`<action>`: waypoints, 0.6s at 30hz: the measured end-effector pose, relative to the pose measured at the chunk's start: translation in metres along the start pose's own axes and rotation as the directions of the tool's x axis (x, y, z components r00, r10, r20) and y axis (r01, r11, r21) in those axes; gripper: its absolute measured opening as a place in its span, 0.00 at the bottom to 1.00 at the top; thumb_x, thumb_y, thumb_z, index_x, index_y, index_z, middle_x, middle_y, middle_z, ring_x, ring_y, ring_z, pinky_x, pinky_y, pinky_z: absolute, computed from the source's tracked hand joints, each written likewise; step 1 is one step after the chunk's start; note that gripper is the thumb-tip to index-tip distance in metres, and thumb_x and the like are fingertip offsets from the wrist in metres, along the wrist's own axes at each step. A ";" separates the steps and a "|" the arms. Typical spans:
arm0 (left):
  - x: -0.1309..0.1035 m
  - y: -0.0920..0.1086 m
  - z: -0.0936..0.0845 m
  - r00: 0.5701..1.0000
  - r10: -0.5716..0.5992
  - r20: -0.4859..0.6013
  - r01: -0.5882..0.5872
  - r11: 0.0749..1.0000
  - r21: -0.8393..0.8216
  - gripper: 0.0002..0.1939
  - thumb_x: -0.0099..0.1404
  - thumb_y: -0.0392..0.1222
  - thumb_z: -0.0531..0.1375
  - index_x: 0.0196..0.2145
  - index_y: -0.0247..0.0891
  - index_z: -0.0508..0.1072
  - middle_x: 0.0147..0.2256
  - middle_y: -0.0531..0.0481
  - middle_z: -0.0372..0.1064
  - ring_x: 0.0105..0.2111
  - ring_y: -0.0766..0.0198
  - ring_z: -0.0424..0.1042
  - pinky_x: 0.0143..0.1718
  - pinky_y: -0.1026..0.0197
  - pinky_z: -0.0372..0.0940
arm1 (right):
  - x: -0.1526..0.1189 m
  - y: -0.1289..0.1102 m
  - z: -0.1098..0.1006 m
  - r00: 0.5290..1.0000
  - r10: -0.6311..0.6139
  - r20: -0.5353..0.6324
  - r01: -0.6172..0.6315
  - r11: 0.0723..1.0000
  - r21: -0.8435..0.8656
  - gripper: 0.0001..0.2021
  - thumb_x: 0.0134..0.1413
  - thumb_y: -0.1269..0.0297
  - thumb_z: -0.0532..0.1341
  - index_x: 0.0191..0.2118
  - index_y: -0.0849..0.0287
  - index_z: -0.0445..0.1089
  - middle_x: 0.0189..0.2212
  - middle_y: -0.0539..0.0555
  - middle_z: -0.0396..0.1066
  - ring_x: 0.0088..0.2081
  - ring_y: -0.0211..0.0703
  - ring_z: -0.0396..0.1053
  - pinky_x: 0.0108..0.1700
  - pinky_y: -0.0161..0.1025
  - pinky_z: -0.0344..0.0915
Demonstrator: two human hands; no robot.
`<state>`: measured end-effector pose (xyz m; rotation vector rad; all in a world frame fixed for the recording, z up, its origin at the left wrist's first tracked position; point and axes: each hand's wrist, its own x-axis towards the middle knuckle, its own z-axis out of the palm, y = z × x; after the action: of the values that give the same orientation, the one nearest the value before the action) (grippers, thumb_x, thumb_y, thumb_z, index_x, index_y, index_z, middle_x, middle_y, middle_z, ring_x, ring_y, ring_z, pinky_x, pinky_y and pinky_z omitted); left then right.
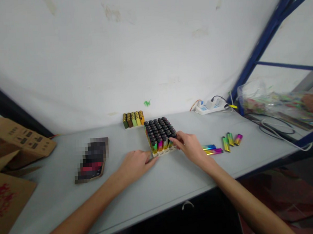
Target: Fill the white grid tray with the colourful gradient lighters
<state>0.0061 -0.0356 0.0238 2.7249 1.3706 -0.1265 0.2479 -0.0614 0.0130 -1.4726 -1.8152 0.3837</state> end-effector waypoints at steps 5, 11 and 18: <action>0.001 -0.003 0.004 1.000 0.011 -0.019 -0.011 1.000 -0.015 0.28 0.76 0.60 0.48 0.29 0.40 0.74 0.29 0.45 0.77 0.30 0.53 0.76 0.30 0.59 0.58 | 0.007 0.002 -0.002 1.000 -0.005 -0.012 0.004 0.999 -0.054 0.17 0.66 0.53 0.62 0.28 0.53 0.62 0.22 0.51 0.69 0.23 0.41 0.63 0.29 0.37 0.50; 0.002 -0.006 0.008 0.999 0.010 -0.039 -0.011 0.999 -0.040 0.27 0.76 0.60 0.48 0.29 0.40 0.74 0.27 0.45 0.75 0.29 0.54 0.75 0.30 0.59 0.58 | 0.011 0.004 0.001 0.998 -0.002 0.058 0.010 0.991 -0.132 0.15 0.64 0.57 0.66 0.28 0.54 0.65 0.23 0.52 0.72 0.24 0.43 0.67 0.30 0.37 0.52; 0.002 -0.006 0.007 1.000 0.008 -0.025 -0.008 1.000 -0.027 0.27 0.76 0.59 0.48 0.29 0.40 0.73 0.28 0.45 0.76 0.30 0.53 0.76 0.29 0.59 0.56 | 0.002 0.017 -0.048 0.977 0.042 0.210 0.010 0.971 -0.241 0.15 0.65 0.49 0.63 0.40 0.57 0.76 0.29 0.56 0.78 0.30 0.48 0.74 0.36 0.40 0.64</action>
<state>0.0023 -0.0313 0.0168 2.7186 1.3572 -0.0733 0.2934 -0.0652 0.0346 -1.6644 -2.0811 0.3498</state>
